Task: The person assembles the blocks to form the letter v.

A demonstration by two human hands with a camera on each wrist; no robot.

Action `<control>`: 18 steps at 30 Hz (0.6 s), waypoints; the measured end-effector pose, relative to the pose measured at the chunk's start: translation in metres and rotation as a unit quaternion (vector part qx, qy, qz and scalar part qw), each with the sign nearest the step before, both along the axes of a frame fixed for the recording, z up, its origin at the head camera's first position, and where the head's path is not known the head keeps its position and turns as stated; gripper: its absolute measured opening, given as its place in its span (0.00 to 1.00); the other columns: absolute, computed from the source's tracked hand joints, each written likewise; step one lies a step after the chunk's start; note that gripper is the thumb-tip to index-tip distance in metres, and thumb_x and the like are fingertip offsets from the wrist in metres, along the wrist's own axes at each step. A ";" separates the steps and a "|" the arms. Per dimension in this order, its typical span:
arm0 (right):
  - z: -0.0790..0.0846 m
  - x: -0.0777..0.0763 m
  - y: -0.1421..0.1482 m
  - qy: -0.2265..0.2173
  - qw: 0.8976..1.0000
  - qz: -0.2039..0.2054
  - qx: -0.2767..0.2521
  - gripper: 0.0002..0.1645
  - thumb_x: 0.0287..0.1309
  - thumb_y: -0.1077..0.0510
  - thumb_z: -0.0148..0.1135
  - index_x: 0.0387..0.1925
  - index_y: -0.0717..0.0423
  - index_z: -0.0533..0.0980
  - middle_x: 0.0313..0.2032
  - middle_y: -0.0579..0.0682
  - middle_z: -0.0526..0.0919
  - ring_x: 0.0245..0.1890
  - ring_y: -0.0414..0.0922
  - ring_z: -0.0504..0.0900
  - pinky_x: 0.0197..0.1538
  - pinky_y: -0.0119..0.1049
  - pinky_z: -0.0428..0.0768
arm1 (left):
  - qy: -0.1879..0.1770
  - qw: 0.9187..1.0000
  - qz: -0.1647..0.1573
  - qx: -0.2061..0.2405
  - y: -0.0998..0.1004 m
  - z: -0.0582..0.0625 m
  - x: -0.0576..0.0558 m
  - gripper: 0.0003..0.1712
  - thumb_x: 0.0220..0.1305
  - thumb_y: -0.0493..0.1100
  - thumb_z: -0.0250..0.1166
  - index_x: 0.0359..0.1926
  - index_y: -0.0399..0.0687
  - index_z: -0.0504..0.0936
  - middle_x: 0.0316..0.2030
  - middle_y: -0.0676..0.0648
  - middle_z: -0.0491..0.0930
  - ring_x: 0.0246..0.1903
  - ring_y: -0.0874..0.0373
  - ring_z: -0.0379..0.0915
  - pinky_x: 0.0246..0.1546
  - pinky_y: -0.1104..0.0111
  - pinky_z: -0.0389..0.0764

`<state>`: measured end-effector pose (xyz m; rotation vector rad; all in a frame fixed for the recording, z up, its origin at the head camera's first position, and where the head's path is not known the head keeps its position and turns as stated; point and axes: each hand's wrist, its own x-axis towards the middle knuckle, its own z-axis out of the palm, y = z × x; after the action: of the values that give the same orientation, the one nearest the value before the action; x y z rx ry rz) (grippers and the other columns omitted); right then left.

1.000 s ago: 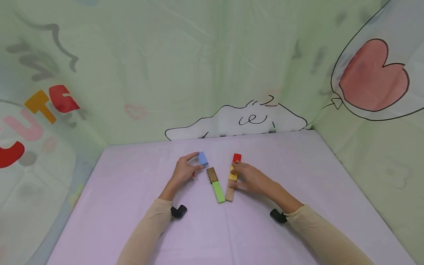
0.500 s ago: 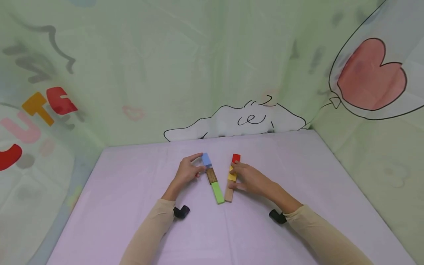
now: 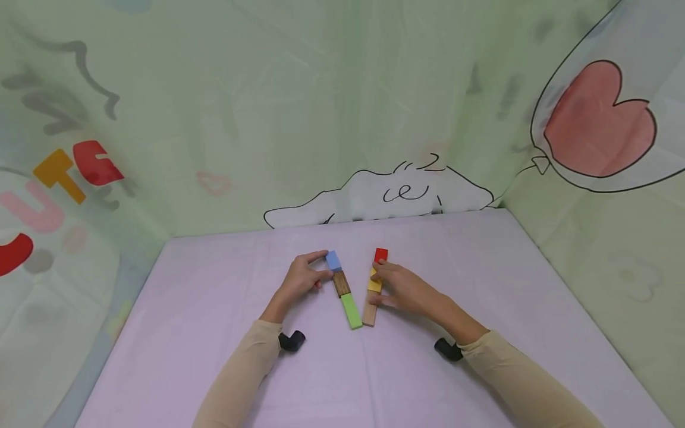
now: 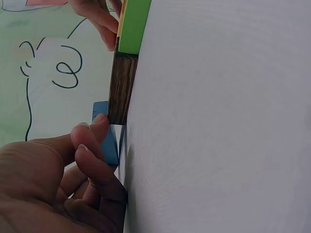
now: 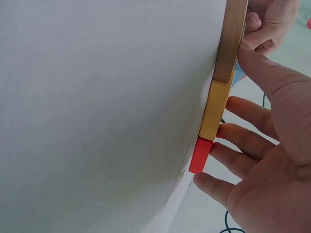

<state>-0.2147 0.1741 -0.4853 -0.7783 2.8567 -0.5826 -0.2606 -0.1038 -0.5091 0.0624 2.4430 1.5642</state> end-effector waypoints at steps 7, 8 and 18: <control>0.000 -0.001 0.000 -0.001 1.000 0.000 0.004 0.33 0.62 0.42 0.76 0.59 0.62 0.83 0.74 0.62 0.74 0.77 0.61 0.70 0.75 0.55 0.73 | -0.018 1.000 -0.010 0.019 -0.002 0.000 -0.001 0.37 0.64 0.36 0.75 0.73 0.50 0.77 0.12 0.53 0.77 0.13 0.65 0.71 0.18 0.73 0.74; 0.000 -0.001 0.000 -0.001 1.000 0.000 0.006 0.33 0.62 0.42 0.76 0.59 0.61 0.83 0.75 0.62 0.74 0.78 0.61 0.70 0.75 0.55 0.73 | -0.020 1.000 -0.009 0.021 -0.002 0.000 -0.001 0.37 0.64 0.36 0.75 0.74 0.50 0.77 0.12 0.53 0.77 0.13 0.65 0.71 0.18 0.73 0.74; 0.002 0.001 0.000 0.004 1.000 0.001 0.001 0.33 0.62 0.42 0.76 0.58 0.62 0.83 0.74 0.62 0.74 0.77 0.61 0.70 0.75 0.55 0.73 | -0.006 1.000 0.001 0.029 -0.001 -0.002 -0.001 0.35 0.66 0.37 0.73 0.73 0.50 0.77 0.13 0.51 0.78 0.14 0.64 0.72 0.18 0.73 0.75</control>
<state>-0.2135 0.1741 -0.4834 -0.7850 2.8637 -0.5778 -0.2612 -0.1046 -0.5111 0.0606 2.3894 1.6322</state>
